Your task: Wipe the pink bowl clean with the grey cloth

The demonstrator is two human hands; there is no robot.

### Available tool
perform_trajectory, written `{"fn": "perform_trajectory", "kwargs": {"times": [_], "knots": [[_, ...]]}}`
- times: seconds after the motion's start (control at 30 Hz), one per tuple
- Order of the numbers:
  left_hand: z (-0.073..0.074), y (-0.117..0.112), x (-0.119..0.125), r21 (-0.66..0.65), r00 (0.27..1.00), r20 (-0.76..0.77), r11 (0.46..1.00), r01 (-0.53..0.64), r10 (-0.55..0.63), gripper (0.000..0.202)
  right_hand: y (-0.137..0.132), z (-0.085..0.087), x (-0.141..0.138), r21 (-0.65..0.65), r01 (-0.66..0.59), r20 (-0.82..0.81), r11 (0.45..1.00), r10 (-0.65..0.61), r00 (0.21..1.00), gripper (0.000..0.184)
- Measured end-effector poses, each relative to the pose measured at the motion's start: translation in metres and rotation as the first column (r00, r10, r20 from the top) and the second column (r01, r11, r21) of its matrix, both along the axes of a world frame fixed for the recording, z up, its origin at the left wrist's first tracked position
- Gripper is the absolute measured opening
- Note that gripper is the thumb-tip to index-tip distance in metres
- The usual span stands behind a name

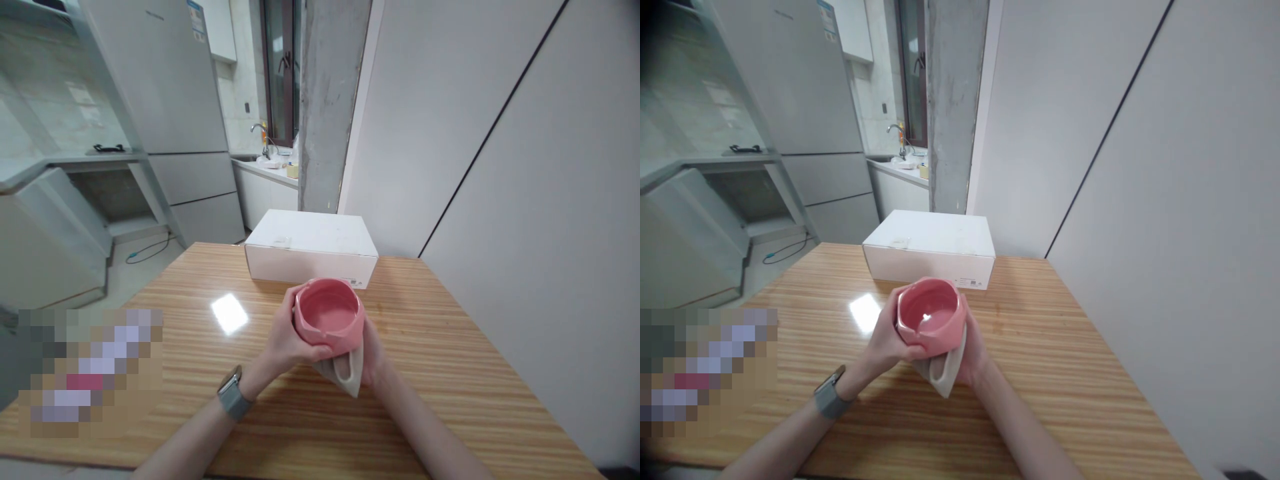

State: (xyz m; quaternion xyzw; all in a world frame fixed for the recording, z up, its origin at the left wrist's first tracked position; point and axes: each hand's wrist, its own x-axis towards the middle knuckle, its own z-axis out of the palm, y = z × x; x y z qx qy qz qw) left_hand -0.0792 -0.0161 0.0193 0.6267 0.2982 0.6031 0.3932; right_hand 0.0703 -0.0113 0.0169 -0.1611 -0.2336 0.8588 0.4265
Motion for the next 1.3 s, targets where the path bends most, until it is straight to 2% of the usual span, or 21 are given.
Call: {"fn": "perform_trajectory", "kwargs": {"times": [0.1, 0.23, 0.37, 0.5, 0.7, 0.9, 1.1, 1.2, 1.3], "knots": [[-0.008, 0.001, 0.002, 0.036, 0.994, -0.108, 0.999, -0.001, 0.005, 0.111, -0.005, 0.002, 0.0, -0.049, 0.062, -0.082, 0.997, -0.066, 0.994, 0.038], [-0.011, 0.003, 0.002, 0.072, 0.977, -0.21, 0.997, -0.012, 0.027, 0.126, -0.007, 0.006, 0.004, -0.086, 0.072, -0.073, 0.994, -0.079, 0.994, 0.04], [-0.01, 0.005, 0.0, 0.182, 0.945, -0.309, 0.982, -0.054, 0.11, 0.12, -0.006, 0.004, 0.005, -0.038, 0.066, -0.073, 0.997, -0.069, 0.995, 0.047], [-0.01, 0.006, -0.002, 0.226, 0.929, -0.33, 0.97, -0.094, 0.167, 0.129, -0.006, 0.002, 0.005, -0.015, 0.053, -0.071, 0.999, -0.054, 0.996, 0.051], [-0.005, 0.006, -0.007, 0.259, 0.904, -0.336, 0.949, -0.181, 0.264, 0.115, -0.003, 0.004, 0.003, -0.033, 0.106, -0.059, 0.994, -0.108, 0.992, 0.042], [-0.001, 0.007, -0.009, 0.392, 0.848, -0.404, 0.903, -0.178, 0.343, 0.117, 0.005, 0.004, 0.006, -0.035, 0.122, -0.018, 0.992, -0.123, 0.992, 0.033], [-0.003, 0.006, -0.008, 0.404, 0.837, -0.45, 0.907, -0.122, 0.313, 0.12, 0.009, 0.004, 0.014, -0.071, 0.154, 0.023, 0.986, -0.152, 0.988, 0.03], [-0.006, 0.002, -0.003, 0.397, 0.845, -0.451, 0.913, -0.099, 0.288, 0.12, 0.009, 0.0, 0.016, -0.07, 0.113, 0.035, 0.991, -0.111, 0.993, 0.034], [-0.007, -0.002, 0.003, 0.448, 0.849, -0.437, 0.891, -0.08, 0.296, 0.121, 0.005, -0.004, 0.013, -0.06, 0.068, 0.038, 0.996, -0.066, 0.997, 0.042]]}}
